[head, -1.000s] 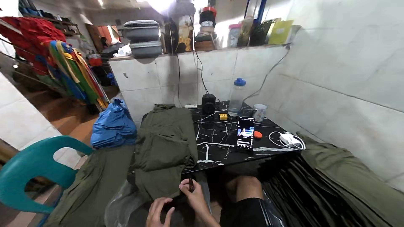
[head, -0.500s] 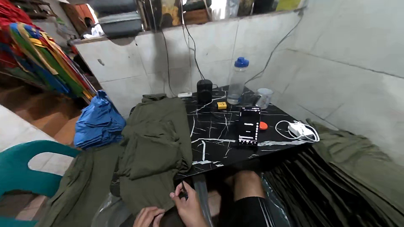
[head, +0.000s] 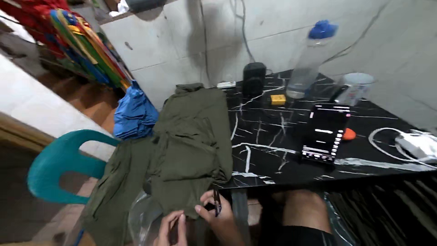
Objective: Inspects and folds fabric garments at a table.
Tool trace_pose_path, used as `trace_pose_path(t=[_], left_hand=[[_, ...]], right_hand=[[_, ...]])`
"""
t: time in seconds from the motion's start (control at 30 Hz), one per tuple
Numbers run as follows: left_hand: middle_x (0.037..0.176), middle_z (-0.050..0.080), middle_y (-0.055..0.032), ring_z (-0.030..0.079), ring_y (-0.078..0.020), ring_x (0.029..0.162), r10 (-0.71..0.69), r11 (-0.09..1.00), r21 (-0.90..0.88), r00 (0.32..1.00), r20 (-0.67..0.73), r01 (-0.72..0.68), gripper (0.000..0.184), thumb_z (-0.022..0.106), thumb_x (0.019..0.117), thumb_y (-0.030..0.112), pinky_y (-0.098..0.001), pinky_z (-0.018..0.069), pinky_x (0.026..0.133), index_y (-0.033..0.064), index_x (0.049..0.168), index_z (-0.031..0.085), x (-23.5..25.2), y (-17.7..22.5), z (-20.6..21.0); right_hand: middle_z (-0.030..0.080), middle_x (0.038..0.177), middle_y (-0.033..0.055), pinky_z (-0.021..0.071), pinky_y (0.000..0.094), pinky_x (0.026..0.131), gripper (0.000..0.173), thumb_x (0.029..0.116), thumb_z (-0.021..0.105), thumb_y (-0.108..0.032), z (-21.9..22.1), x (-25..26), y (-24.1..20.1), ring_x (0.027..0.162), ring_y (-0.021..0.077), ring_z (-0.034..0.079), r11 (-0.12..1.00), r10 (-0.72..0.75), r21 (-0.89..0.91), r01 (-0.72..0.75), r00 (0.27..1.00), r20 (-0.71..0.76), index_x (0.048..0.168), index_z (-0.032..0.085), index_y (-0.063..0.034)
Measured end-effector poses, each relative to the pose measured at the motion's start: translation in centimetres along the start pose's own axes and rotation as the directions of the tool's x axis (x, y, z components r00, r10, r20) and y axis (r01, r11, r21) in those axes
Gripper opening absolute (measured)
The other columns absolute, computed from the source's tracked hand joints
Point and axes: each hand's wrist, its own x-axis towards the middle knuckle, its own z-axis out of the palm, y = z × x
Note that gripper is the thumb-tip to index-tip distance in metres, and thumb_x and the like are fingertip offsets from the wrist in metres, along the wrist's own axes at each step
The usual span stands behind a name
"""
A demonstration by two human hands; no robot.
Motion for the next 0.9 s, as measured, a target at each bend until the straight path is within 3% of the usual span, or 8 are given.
trace_pose_path(t=[0.17,0.27,0.47,0.57,0.67,0.77,0.83,0.9], left_hand=[[0.107,0.061,0.0006,0.061,0.0044,0.07,-0.206,0.955,-0.23,0.977,-0.055,0.188,0.037,0.068,0.0915,0.002,-0.0151,0.0581,0.065,-0.0019,0.122,0.046,0.0,2.0,3.6],[0.079,0.067,0.0055,0.057,0.0014,0.055,-0.225,0.936,-0.293,0.972,-0.071,0.195,0.029,0.07,0.0862,-0.007,-0.015,0.0526,0.052,0.004,0.11,0.056,0.6,2.3,4.1],[0.094,0.073,0.0023,0.069,-0.0039,0.073,-0.184,0.906,-0.384,0.983,0.019,0.177,0.018,0.071,0.0889,-0.006,-0.0203,0.0615,0.067,0.0044,0.103,0.067,0.9,2.2,3.4],[0.092,0.074,-0.0007,0.066,-0.0035,0.063,-0.181,0.921,-0.329,0.977,0.114,0.209,0.018,0.063,0.096,-0.001,-0.0207,0.0594,0.057,-0.0018,0.113,0.068,0.5,2.5,2.5],[0.066,0.069,-0.0014,0.062,-0.0088,0.047,-0.199,0.934,-0.287,0.977,0.078,0.213,0.012,0.064,0.0988,0.005,-0.0254,0.0542,0.04,-0.0002,0.109,0.069,1.4,2.2,0.9],[0.1,0.076,0.0002,0.072,-0.0078,0.087,0.017,0.987,0.162,1.0,-0.008,-0.016,0.021,0.073,0.0925,0.02,-0.0247,0.0615,0.076,0.0076,0.11,0.077,3.6,-1.8,-0.2],[0.125,0.072,-0.0045,0.065,-0.0225,0.118,0.1,0.928,0.352,0.991,0.088,-0.125,0.034,0.07,0.093,0.033,-0.0426,0.0521,0.104,0.0141,0.12,0.076,5.0,-5.4,-0.6],[0.118,0.074,-0.0041,0.066,-0.0254,0.115,0.163,0.908,0.372,0.98,0.118,-0.195,0.027,0.07,0.0924,0.036,-0.0454,0.0513,0.103,0.0169,0.108,0.081,5.8,-8.0,-0.7]], right_hand=[[0.072,0.091,0.0005,0.0568,0.023,0.059,0.015,0.093,0.07,-0.007,-1.4,-0.1,0.1,0.072,0.0064,0.068,0.982,-0.167,-0.075,0.176,0.98,0.106,0.107,0.066,-0.0033],[0.072,0.09,-0.0015,0.0582,0.0226,0.064,0.014,0.0958,0.063,-0.006,-2.0,0.0,0.0,0.075,0.0053,0.069,0.944,-0.235,-0.236,0.232,0.972,0.014,0.109,0.067,-0.0054],[0.074,0.103,0.0014,0.0575,0.0259,0.082,0.033,0.1026,0.06,-0.033,-2.6,-0.2,-0.9,0.094,0.0042,0.069,0.945,-0.109,-0.303,0.121,0.992,0.057,0.115,0.073,-0.0052],[0.071,0.088,-0.0001,0.0554,0.0219,0.066,0.029,0.0957,0.071,-0.029,-1.6,-0.7,-1.4,0.073,0.0032,0.065,0.972,0.011,-0.236,0.005,0.998,0.07,0.109,0.071,-0.0038],[0.063,0.074,-0.0032,0.0463,0.0195,0.053,0.017,0.0919,0.073,-0.022,-1.7,-0.4,0.2,0.057,0.0014,0.053,0.978,-0.031,-0.207,0.037,0.999,0.033,0.096,0.071,-0.0057],[0.061,0.075,-0.003,0.0472,0.0201,0.057,0.02,0.0939,0.07,-0.026,-2.6,-0.1,0.5,0.061,0.002,0.054,0.962,-0.015,-0.269,0.045,0.994,0.111,0.095,0.069,-0.0065],[0.06,0.075,-0.0021,0.0475,0.0205,0.059,0.021,0.0925,0.072,-0.024,-2.2,-0.4,0.3,0.063,0.0026,0.054,0.962,0.017,-0.274,0.014,0.994,0.111,0.095,0.067,-0.0047],[0.063,0.081,0.0024,0.0524,0.0232,0.064,0.024,0.0917,0.074,-0.018,-1.6,-0.8,-0.1,0.069,0.0056,0.059,0.973,0.07,-0.228,-0.044,0.992,0.105,0.104,0.067,0.0007]])
